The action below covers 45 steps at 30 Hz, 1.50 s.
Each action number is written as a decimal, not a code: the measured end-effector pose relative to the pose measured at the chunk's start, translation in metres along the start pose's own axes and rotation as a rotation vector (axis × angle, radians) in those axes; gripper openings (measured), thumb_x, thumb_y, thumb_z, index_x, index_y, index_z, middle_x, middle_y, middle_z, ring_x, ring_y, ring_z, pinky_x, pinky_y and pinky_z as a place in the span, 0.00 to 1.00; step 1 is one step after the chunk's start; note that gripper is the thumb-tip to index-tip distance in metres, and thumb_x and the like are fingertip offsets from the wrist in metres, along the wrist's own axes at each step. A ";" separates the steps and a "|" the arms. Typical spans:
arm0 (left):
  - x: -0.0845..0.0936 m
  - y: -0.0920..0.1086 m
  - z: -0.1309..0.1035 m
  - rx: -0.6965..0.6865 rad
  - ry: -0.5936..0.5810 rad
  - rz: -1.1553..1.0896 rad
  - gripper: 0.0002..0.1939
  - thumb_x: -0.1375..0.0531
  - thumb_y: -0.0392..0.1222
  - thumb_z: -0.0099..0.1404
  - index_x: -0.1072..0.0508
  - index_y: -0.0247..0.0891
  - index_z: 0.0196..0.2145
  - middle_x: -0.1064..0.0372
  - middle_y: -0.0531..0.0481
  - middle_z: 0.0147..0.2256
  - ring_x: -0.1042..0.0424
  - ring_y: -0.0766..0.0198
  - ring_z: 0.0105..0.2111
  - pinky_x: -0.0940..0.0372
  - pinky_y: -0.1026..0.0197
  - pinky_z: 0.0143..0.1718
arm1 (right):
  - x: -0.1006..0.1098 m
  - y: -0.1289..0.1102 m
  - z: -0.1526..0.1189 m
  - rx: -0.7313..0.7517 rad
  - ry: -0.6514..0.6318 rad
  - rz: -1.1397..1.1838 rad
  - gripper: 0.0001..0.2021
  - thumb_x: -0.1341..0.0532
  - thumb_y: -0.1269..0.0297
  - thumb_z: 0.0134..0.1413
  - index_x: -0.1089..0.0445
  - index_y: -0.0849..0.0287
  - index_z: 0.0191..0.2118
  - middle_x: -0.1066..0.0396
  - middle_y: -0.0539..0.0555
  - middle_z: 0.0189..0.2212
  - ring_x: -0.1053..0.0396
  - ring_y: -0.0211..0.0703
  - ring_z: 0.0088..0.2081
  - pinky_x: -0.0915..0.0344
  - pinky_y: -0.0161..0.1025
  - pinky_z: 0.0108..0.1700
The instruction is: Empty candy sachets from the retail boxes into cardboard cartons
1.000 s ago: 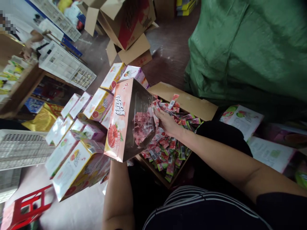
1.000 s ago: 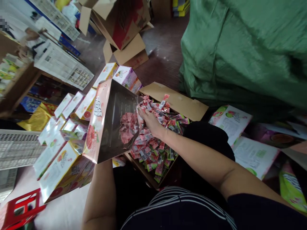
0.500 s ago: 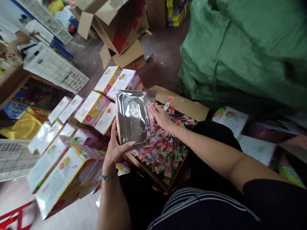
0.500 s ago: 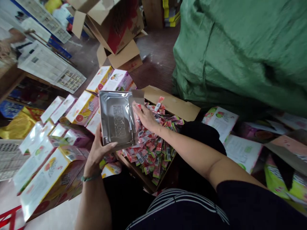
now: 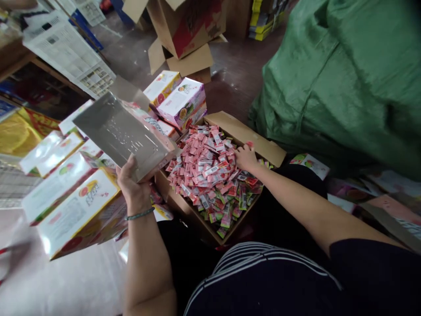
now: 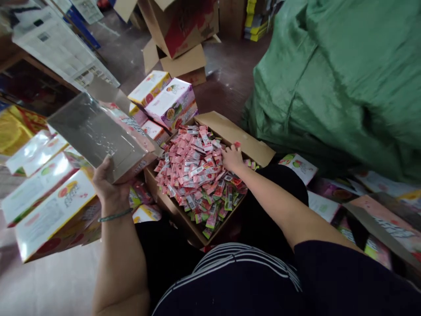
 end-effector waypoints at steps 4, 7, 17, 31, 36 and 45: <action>0.006 0.013 -0.008 -0.071 -0.016 -0.044 0.14 0.33 0.41 0.52 0.24 0.43 0.39 0.22 0.54 0.42 0.24 0.62 0.43 0.29 0.60 0.44 | 0.014 0.008 -0.042 -0.084 -0.036 -0.087 0.19 0.48 0.69 0.67 0.26 0.64 0.56 0.30 0.70 0.56 0.33 0.63 0.56 0.37 0.59 0.56; 0.009 0.019 -0.014 -0.089 -0.012 -0.004 0.19 0.32 0.41 0.50 0.23 0.44 0.42 0.21 0.53 0.42 0.24 0.61 0.41 0.27 0.59 0.43 | 0.043 -0.030 -0.070 0.006 0.181 -0.108 0.25 0.48 0.56 0.70 0.32 0.62 0.64 0.44 0.71 0.68 0.43 0.71 0.64 0.41 0.67 0.59; 0.019 0.021 -0.031 -0.020 -0.008 0.073 0.22 0.28 0.42 0.48 0.24 0.44 0.42 0.21 0.52 0.41 0.22 0.58 0.41 0.26 0.58 0.44 | -0.039 -0.222 -0.022 0.602 0.047 -0.150 0.37 0.39 0.47 0.62 0.43 0.47 0.74 0.63 0.59 0.77 0.72 0.87 0.73 0.69 0.88 0.63; 0.003 0.014 -0.029 -0.046 -0.071 0.076 0.18 0.28 0.42 0.50 0.24 0.46 0.40 0.21 0.54 0.43 0.23 0.57 0.44 0.28 0.55 0.48 | -0.036 -0.252 0.026 0.577 -0.174 -0.059 0.34 0.38 0.54 0.59 0.36 0.56 0.69 0.36 0.63 0.66 0.49 0.74 0.69 0.57 0.76 0.68; -0.011 0.012 -0.032 -0.095 -0.144 0.070 0.18 0.29 0.42 0.50 0.26 0.45 0.39 0.21 0.56 0.40 0.23 0.58 0.41 0.30 0.52 0.48 | 0.027 -0.205 0.034 0.611 0.092 -0.079 0.38 0.40 0.41 0.63 0.40 0.58 0.71 0.53 0.63 0.74 0.56 0.75 0.71 0.54 0.73 0.68; -0.021 0.016 -0.045 -0.051 -0.089 -0.017 0.18 0.32 0.35 0.45 0.25 0.41 0.36 0.22 0.58 0.35 0.26 0.64 0.37 0.31 0.57 0.47 | -0.047 -0.098 -0.021 0.503 -0.089 -0.127 0.32 0.43 0.39 0.66 0.33 0.55 0.66 0.48 0.66 0.71 0.59 0.72 0.72 0.48 0.75 0.64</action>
Point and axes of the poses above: each hand's wrist, its own z-axis towards the middle knuckle, its own x-axis out of the back of the hand, y = z × x, the point moved 6 cm from there along z, towards the middle knuckle
